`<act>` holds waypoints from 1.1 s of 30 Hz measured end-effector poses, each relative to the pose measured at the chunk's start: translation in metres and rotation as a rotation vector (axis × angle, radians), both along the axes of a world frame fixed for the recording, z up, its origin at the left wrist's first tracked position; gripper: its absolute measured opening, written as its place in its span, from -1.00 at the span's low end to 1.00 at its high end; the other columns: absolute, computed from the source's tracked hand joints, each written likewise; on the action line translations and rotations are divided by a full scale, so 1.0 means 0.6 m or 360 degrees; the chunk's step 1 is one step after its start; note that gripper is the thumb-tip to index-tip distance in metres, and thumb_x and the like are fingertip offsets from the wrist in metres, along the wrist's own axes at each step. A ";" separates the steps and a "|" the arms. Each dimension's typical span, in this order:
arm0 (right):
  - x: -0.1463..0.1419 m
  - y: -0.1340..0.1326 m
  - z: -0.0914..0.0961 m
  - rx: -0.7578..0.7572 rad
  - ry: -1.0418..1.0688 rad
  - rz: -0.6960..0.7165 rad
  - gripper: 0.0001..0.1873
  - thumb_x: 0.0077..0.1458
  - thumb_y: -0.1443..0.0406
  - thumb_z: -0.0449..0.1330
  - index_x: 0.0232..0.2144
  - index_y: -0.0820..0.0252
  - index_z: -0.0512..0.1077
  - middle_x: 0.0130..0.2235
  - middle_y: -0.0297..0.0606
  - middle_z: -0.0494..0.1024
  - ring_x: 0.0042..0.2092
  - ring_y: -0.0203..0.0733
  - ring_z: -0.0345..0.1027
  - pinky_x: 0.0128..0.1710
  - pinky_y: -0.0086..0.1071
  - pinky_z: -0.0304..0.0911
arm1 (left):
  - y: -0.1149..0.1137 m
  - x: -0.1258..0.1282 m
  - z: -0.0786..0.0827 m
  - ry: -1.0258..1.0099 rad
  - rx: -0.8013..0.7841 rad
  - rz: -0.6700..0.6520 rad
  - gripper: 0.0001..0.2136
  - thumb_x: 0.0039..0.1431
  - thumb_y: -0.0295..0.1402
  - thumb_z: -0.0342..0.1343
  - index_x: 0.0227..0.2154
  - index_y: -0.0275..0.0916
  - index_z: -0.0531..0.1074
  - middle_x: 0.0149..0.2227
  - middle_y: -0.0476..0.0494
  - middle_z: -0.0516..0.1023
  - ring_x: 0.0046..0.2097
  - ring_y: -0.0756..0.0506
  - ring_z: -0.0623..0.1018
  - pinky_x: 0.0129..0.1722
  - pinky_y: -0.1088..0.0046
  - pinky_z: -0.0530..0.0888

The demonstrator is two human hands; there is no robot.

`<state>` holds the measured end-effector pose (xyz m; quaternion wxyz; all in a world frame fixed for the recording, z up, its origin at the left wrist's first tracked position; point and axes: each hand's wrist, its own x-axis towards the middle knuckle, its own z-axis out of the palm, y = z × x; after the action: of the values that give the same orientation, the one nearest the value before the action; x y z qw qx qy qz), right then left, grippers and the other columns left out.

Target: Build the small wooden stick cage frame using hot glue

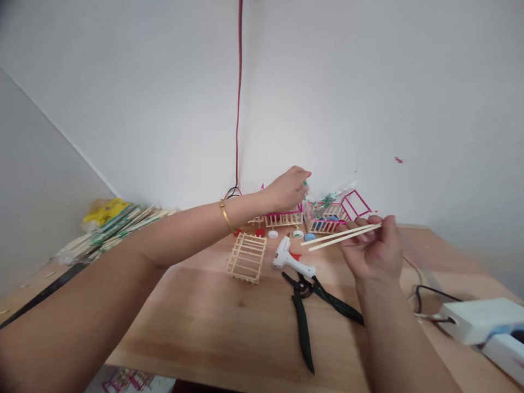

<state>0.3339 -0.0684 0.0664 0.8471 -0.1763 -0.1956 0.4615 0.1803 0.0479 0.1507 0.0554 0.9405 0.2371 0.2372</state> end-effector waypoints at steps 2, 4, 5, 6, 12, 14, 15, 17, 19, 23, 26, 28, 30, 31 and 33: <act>0.002 -0.001 -0.001 0.0009 -0.0021 0.0002 -0.44 0.28 0.08 -0.14 -0.65 0.22 0.27 -0.74 -0.51 0.10 -0.68 -0.44 -0.01 -0.59 -0.46 0.16 | 0.007 0.044 -0.007 0.0098 0.0203 -0.0024 -0.75 0.20 -0.54 -0.13 -0.13 -0.46 0.38 -0.02 -0.37 0.40 -0.01 -0.14 0.42 -0.02 0.36 0.36; 0.003 -0.002 0.000 0.0018 -0.0040 -0.0005 -0.47 0.27 0.08 -0.10 -0.65 0.22 0.28 -0.74 -0.52 0.10 -0.68 -0.45 -0.03 -0.59 -0.46 0.16 | 0.013 0.077 -0.015 0.0205 0.0326 -0.0079 -0.73 0.17 -0.60 -0.16 -0.16 -0.42 0.41 -0.05 -0.33 0.42 -0.07 -0.13 0.46 -0.09 0.38 0.38; 0.003 -0.002 0.001 0.0024 -0.0052 -0.0010 -0.49 0.25 0.08 -0.06 -0.65 0.22 0.28 -0.74 -0.53 0.10 -0.68 -0.45 -0.03 -0.59 -0.46 0.15 | 0.016 0.091 -0.019 0.0245 0.0369 -0.0106 -0.71 0.16 -0.62 -0.16 -0.18 -0.41 0.42 -0.07 -0.32 0.44 -0.08 -0.13 0.47 -0.12 0.39 0.38; 0.003 -0.003 0.001 0.0033 -0.0070 -0.0008 -0.52 0.23 0.09 -0.01 -0.65 0.22 0.29 -0.74 -0.54 0.09 -0.68 -0.46 -0.04 -0.59 -0.47 0.13 | 0.019 0.103 -0.022 0.0269 0.0401 -0.0130 -0.71 0.16 -0.62 -0.16 -0.18 -0.40 0.43 -0.09 -0.32 0.45 -0.09 -0.13 0.47 -0.13 0.40 0.38; 0.004 -0.001 -0.001 0.0113 -0.0224 0.0046 -0.65 0.04 0.10 0.24 -0.61 0.20 0.34 -0.72 -0.56 0.12 -0.66 -0.48 0.00 -0.57 -0.49 0.12 | 0.033 0.163 -0.040 0.0445 0.0289 -0.0104 -0.69 0.20 -0.58 -0.15 -0.17 -0.42 0.49 -0.14 -0.39 0.53 -0.09 -0.16 0.51 -0.13 0.38 0.38; 0.005 -0.001 -0.002 0.0121 -0.0244 0.0043 -0.66 0.03 0.10 0.25 -0.60 0.19 0.35 -0.72 -0.57 0.12 -0.65 -0.48 0.01 -0.55 -0.49 0.15 | 0.037 0.176 -0.045 0.0487 0.0266 -0.0106 -0.68 0.19 -0.59 -0.15 -0.15 -0.41 0.49 -0.15 -0.39 0.54 -0.08 -0.17 0.52 -0.13 0.36 0.40; 0.006 -0.001 -0.002 0.0125 -0.0253 0.0041 -0.66 0.03 0.10 0.25 -0.60 0.19 0.35 -0.72 -0.57 0.13 -0.65 -0.49 0.02 -0.55 -0.49 0.15 | 0.039 0.181 -0.047 0.0504 0.0257 -0.0109 -0.68 0.19 -0.58 -0.14 -0.12 -0.39 0.48 -0.13 -0.38 0.54 -0.06 -0.17 0.52 -0.11 0.36 0.40; 0.006 -0.001 -0.002 0.0132 -0.0268 0.0038 -0.66 0.03 0.10 0.25 -0.60 0.19 0.35 -0.72 -0.57 0.12 -0.66 -0.49 0.02 -0.56 -0.50 0.14 | 0.043 0.189 -0.051 0.0554 0.0234 -0.0104 -0.68 0.20 -0.56 -0.10 -0.07 -0.34 0.46 -0.08 -0.36 0.53 -0.02 -0.17 0.51 -0.08 0.35 0.41; 0.005 -0.001 -0.001 0.0126 -0.0273 0.0041 -0.66 0.03 0.10 0.25 -0.60 0.18 0.35 -0.72 -0.57 0.13 -0.66 -0.48 0.03 -0.57 -0.50 0.14 | 0.049 0.198 -0.054 0.0631 0.0201 -0.0096 -0.70 0.18 -0.54 -0.04 -0.06 -0.35 0.47 -0.07 -0.37 0.53 -0.01 -0.18 0.51 -0.06 0.36 0.42; 0.001 0.000 -0.002 0.0093 -0.0286 0.0052 -0.66 0.05 0.10 0.24 -0.60 0.19 0.36 -0.71 -0.56 0.15 -0.66 -0.48 0.03 -0.59 -0.50 0.13 | 0.060 0.222 -0.056 0.0812 0.0115 -0.0086 -0.69 0.08 -0.55 0.09 -0.08 -0.39 0.49 -0.10 -0.38 0.55 -0.03 -0.20 0.52 -0.03 0.34 0.44; 0.000 0.001 -0.003 0.0075 -0.0309 0.0039 -0.66 0.04 0.09 0.24 -0.60 0.18 0.36 -0.71 -0.56 0.15 -0.66 -0.49 0.02 -0.60 -0.52 0.12 | 0.063 0.241 -0.055 0.0893 0.0059 -0.0065 -0.69 0.05 -0.55 0.12 -0.10 -0.40 0.51 -0.12 -0.38 0.56 -0.04 -0.23 0.53 -0.04 0.29 0.46; 0.001 0.002 -0.004 0.0079 -0.0331 0.0036 -0.66 0.03 0.09 0.26 -0.60 0.19 0.36 -0.71 -0.55 0.15 -0.66 -0.49 0.02 -0.60 -0.52 0.12 | 0.061 0.246 -0.054 0.0895 0.0042 -0.0072 -0.69 0.05 -0.56 0.11 -0.10 -0.40 0.51 -0.13 -0.38 0.57 -0.03 -0.24 0.53 -0.04 0.26 0.46; 0.003 0.002 -0.005 0.0082 -0.0342 0.0038 -0.66 0.03 0.09 0.25 -0.60 0.19 0.36 -0.71 -0.55 0.16 -0.65 -0.49 0.02 -0.60 -0.53 0.12 | 0.059 0.244 -0.054 0.0848 0.0049 -0.0096 -0.69 0.08 -0.57 0.07 -0.09 -0.42 0.49 -0.12 -0.41 0.56 -0.02 -0.24 0.52 -0.04 0.25 0.46; 0.004 0.003 -0.005 0.0078 -0.0342 0.0036 -0.66 0.03 0.09 0.25 -0.60 0.19 0.36 -0.71 -0.54 0.16 -0.65 -0.49 0.02 -0.60 -0.53 0.12 | 0.059 0.242 -0.054 0.0811 0.0056 -0.0109 -0.69 0.11 -0.57 0.04 -0.08 -0.44 0.49 -0.10 -0.43 0.55 -0.02 -0.25 0.51 -0.03 0.24 0.45; 0.005 0.004 -0.006 0.0063 -0.0345 0.0030 -0.65 0.05 0.08 0.23 -0.60 0.18 0.35 -0.71 -0.55 0.16 -0.65 -0.49 0.01 -0.59 -0.53 0.14 | 0.062 0.234 -0.050 0.0722 0.0064 -0.0129 -0.69 0.14 -0.57 0.00 -0.07 -0.48 0.47 -0.07 -0.47 0.52 0.00 -0.25 0.51 -0.01 0.24 0.43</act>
<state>0.3368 -0.0663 0.0628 0.8200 -0.2066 -0.2968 0.4436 0.3207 0.0849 0.1207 -0.0086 0.9794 0.2007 0.0219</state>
